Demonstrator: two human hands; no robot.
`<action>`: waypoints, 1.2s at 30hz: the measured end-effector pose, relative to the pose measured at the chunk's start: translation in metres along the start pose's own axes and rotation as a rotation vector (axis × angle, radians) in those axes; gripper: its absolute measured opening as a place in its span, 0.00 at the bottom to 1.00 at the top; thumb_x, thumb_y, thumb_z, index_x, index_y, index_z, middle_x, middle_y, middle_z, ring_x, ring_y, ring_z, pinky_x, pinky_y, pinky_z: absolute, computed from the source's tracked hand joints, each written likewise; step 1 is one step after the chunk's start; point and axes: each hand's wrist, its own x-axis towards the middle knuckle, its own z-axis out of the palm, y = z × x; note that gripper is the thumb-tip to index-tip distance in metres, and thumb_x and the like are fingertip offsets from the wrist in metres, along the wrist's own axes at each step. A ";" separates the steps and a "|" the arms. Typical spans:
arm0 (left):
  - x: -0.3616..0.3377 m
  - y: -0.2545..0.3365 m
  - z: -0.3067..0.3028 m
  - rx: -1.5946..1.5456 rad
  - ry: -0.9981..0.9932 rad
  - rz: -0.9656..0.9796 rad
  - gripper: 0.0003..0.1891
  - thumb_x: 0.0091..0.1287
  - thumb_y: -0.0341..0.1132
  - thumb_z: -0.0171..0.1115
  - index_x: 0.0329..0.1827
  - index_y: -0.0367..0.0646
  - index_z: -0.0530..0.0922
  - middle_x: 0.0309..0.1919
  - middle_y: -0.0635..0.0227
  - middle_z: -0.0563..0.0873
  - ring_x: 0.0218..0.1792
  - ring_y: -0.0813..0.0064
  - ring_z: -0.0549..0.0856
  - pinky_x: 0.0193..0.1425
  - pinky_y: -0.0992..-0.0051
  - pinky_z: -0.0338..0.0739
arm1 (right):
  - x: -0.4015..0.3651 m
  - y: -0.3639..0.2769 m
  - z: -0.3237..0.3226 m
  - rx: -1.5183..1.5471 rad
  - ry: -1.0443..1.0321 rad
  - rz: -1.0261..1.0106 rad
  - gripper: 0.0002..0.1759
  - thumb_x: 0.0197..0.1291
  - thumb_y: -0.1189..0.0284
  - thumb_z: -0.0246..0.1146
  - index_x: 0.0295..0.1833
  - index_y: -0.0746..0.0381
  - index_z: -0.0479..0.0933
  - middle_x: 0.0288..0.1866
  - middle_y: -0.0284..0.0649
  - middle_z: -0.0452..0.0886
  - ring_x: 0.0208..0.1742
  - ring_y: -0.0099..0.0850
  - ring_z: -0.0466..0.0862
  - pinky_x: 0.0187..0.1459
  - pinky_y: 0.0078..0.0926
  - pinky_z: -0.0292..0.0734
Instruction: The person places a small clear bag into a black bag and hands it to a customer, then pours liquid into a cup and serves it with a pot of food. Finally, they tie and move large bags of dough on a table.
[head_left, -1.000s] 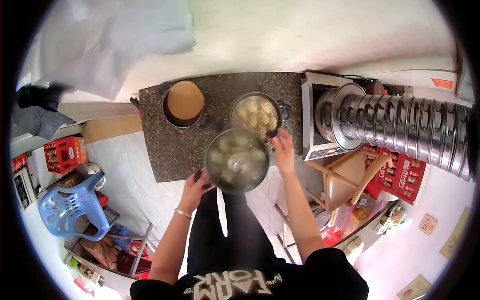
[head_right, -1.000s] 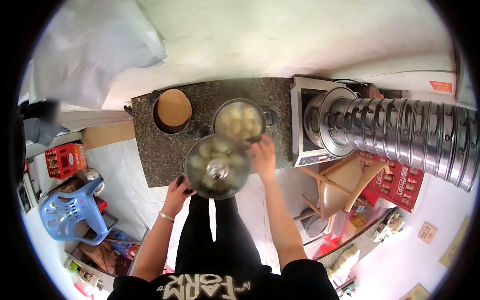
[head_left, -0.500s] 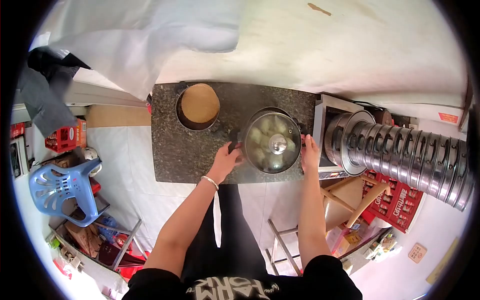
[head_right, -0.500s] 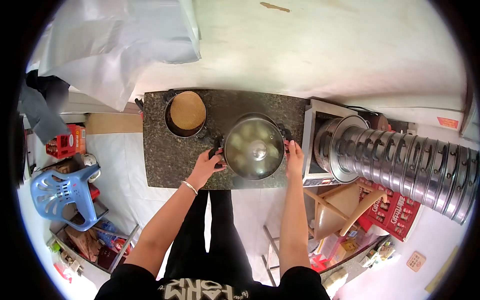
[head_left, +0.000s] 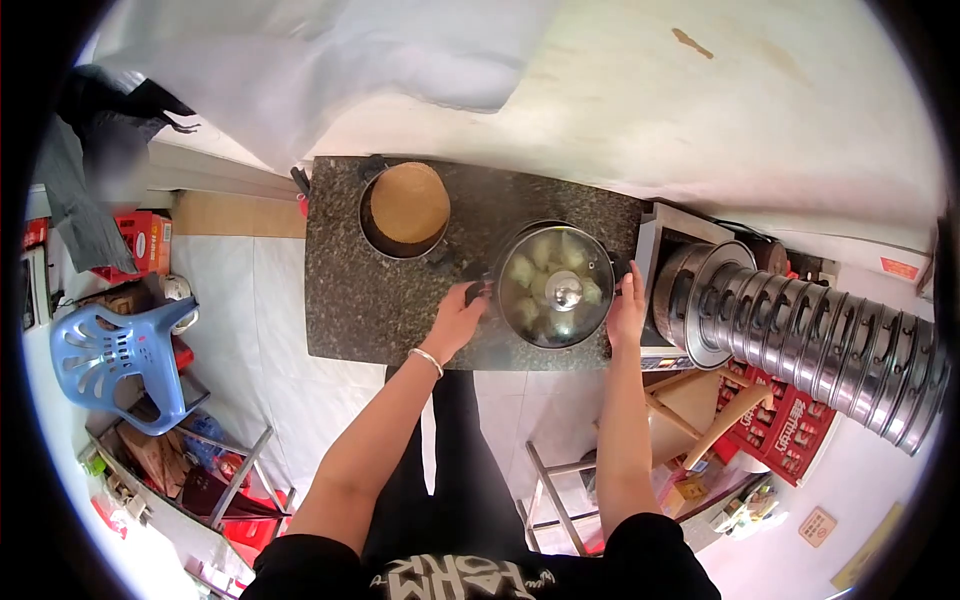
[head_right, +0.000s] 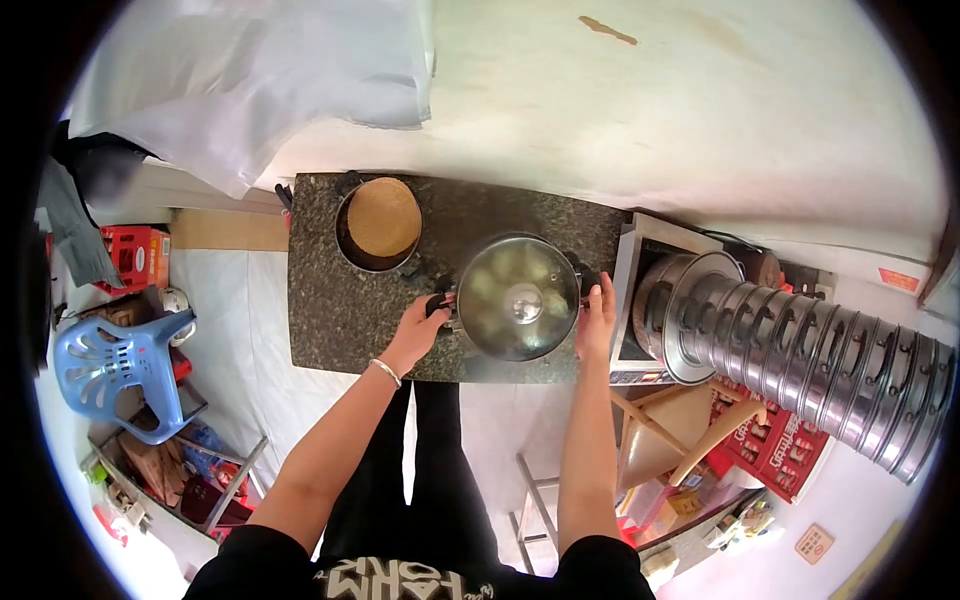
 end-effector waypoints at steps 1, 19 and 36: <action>0.001 0.002 0.003 -0.022 0.058 0.036 0.17 0.65 0.32 0.55 0.55 0.35 0.73 0.42 0.69 0.79 0.40 0.79 0.75 0.49 0.80 0.67 | 0.002 0.003 -0.002 -0.002 -0.002 0.000 0.21 0.64 0.64 0.58 0.56 0.66 0.69 0.47 0.37 0.78 0.46 0.25 0.76 0.51 0.24 0.70; 0.015 0.002 0.005 0.003 -0.020 0.128 0.14 0.64 0.32 0.54 0.50 0.35 0.74 0.32 0.75 0.77 0.34 0.84 0.73 0.40 0.81 0.68 | 0.029 0.014 -0.029 0.032 -0.162 0.349 0.29 0.57 0.52 0.62 0.57 0.61 0.71 0.55 0.41 0.76 0.57 0.36 0.74 0.59 0.36 0.66; 0.007 0.019 0.008 -0.011 -0.015 0.165 0.15 0.66 0.33 0.53 0.53 0.35 0.73 0.39 0.70 0.81 0.39 0.81 0.76 0.45 0.80 0.70 | 0.012 0.004 -0.018 0.241 -0.161 0.386 0.28 0.62 0.51 0.55 0.58 0.61 0.69 0.57 0.42 0.74 0.58 0.38 0.74 0.60 0.39 0.67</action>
